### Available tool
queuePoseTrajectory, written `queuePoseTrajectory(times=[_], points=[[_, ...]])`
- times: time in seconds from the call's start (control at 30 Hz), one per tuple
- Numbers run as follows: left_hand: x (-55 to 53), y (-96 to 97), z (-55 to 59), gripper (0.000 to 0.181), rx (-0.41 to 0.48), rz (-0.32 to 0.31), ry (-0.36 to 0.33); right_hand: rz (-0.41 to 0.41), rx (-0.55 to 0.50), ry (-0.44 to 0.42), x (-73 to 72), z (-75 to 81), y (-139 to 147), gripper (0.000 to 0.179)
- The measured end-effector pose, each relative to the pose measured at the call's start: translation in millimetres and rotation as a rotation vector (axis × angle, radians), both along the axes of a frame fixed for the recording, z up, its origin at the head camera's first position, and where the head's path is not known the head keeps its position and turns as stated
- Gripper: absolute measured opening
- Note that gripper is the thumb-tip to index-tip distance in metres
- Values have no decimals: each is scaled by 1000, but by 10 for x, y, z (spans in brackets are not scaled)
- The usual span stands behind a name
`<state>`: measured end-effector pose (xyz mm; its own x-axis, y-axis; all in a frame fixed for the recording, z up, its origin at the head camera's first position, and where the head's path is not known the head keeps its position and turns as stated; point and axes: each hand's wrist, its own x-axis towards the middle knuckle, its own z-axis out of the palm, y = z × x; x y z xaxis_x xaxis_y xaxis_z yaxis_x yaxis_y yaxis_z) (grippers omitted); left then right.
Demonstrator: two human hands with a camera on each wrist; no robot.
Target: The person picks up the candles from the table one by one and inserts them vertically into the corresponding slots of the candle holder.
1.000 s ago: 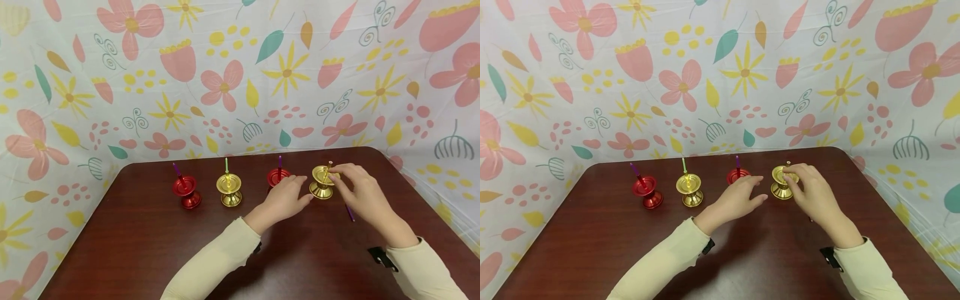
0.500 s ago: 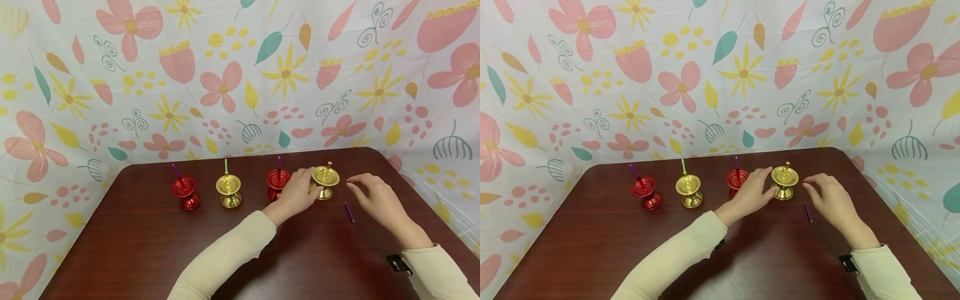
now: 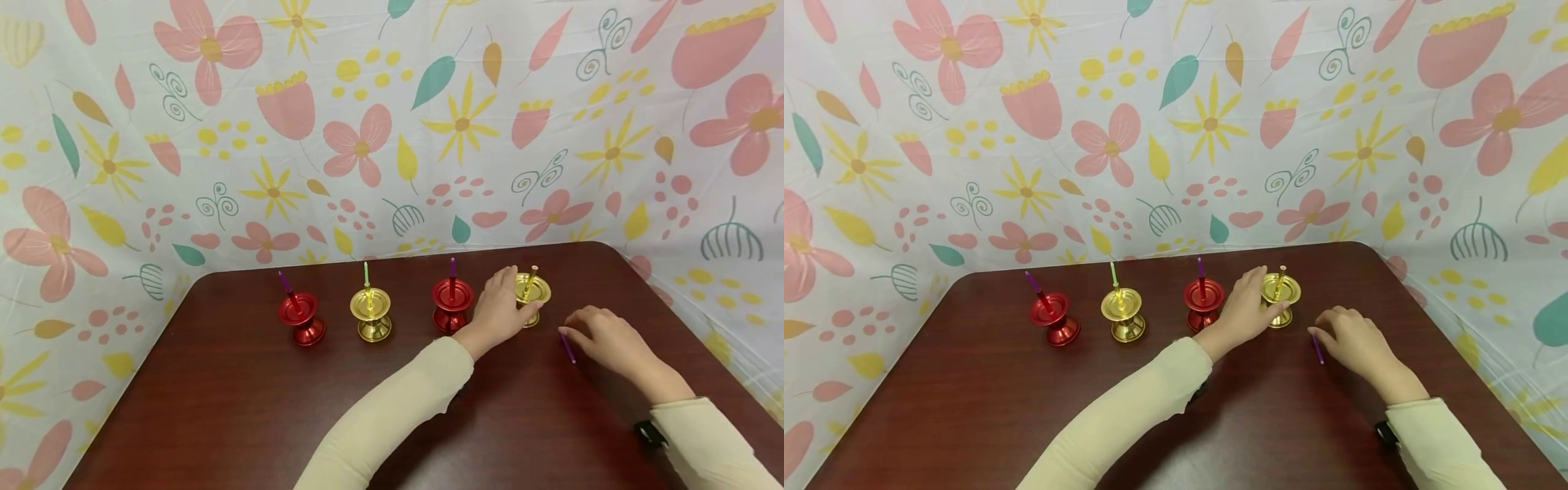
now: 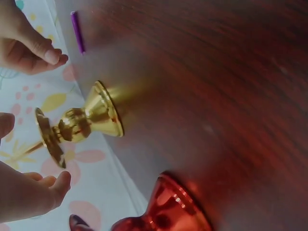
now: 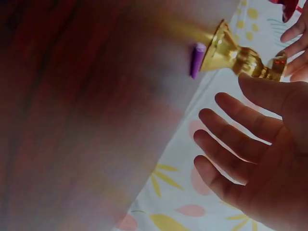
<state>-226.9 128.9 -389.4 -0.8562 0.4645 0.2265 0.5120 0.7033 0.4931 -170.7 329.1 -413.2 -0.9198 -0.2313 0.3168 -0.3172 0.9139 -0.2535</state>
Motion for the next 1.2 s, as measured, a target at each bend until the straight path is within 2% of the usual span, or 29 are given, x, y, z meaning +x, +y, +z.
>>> queuePoseTrajectory(times=[0.2,0.37,0.57,0.83,1.2], points=[[-46,60,-47,78,-2,23,-63,-15,59,-102,-29,-35,28,14],[-85,79,-81,80,-9,39,-85,-30,90,-162,-33,-45,19,19],[-109,100,-114,81,-10,62,-106,-16,102,-145,-33,-59,-11,22],[-131,121,-142,77,-2,86,-121,7,97,-99,-33,-56,-27,12],[-134,126,-151,76,-28,95,-102,-10,59,-132,13,-30,-82,4]])
